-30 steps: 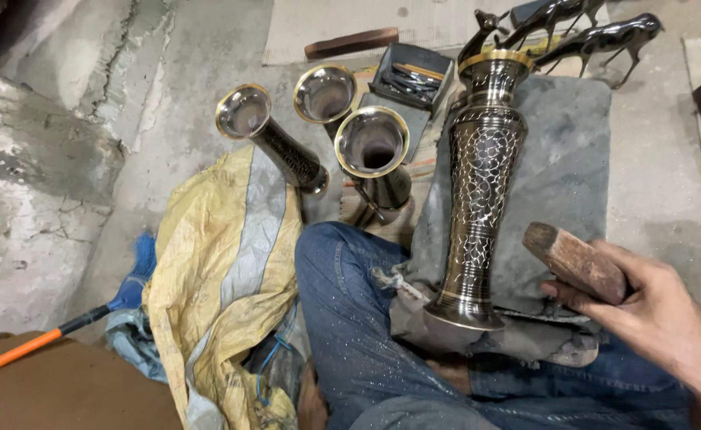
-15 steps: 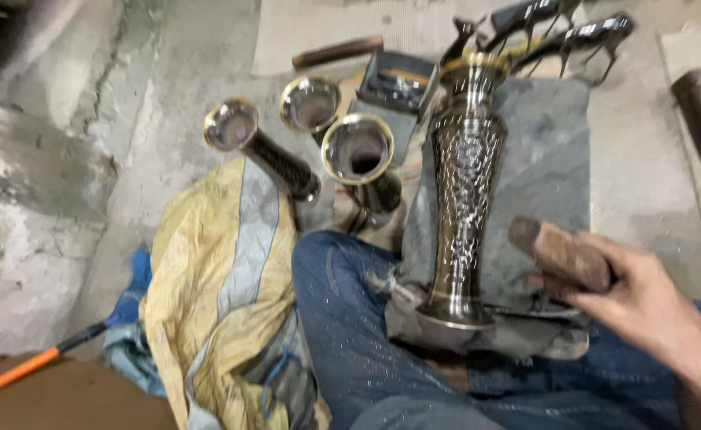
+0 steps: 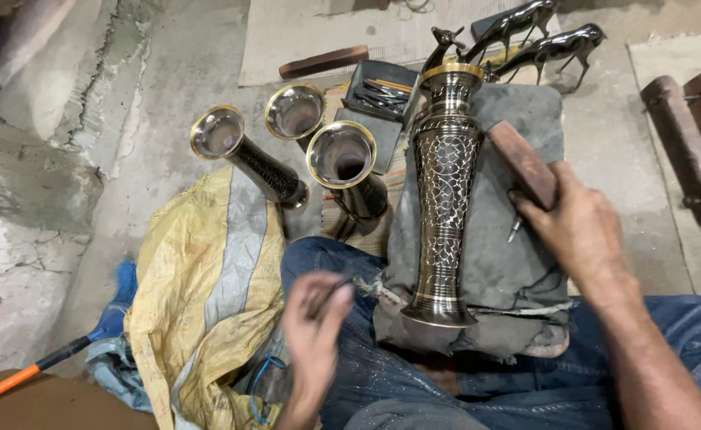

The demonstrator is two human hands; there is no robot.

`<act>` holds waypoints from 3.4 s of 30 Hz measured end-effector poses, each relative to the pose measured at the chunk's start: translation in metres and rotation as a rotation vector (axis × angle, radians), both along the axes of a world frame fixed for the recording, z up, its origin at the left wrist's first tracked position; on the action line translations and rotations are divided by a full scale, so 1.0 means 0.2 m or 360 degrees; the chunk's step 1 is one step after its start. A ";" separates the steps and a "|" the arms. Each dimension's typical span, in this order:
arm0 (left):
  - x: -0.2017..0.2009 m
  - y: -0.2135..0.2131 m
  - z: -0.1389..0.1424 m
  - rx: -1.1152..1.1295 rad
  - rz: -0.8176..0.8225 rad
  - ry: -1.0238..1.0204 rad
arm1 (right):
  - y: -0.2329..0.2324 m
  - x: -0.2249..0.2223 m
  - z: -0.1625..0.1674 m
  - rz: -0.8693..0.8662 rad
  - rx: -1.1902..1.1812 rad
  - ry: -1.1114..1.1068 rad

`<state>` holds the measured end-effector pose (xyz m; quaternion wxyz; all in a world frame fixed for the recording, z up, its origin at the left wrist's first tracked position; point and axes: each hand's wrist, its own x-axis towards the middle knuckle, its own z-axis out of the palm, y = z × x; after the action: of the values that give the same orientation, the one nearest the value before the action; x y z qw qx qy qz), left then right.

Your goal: The person uses a chisel and mallet to engrave a decorative pattern onto a metal vase. They hold the vase steady with one hand while striking the chisel with the other, rotating the vase to work on different sections.

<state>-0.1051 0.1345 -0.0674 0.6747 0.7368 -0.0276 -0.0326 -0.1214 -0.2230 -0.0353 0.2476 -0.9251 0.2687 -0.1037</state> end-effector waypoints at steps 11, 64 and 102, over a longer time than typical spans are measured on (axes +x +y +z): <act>0.30 -0.52 0.23 -0.1005 -0.0439 0.0277 | -0.06 -0.16 0.02 -0.0052 0.0391 -0.0026; 0.41 -0.77 0.21 -0.0706 -0.0391 -0.0254 | -0.02 0.20 0.25 0.0336 0.0320 -0.0294; 0.42 -0.72 0.23 -0.0384 -0.0643 -0.0336 | -0.02 0.04 0.55 0.0668 -0.0583 -0.0097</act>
<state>-0.0212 -0.0100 -0.0213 0.7309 0.6299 -0.2483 -0.0861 -0.1125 -0.2263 0.0739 0.1001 -0.9863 0.0406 -0.1248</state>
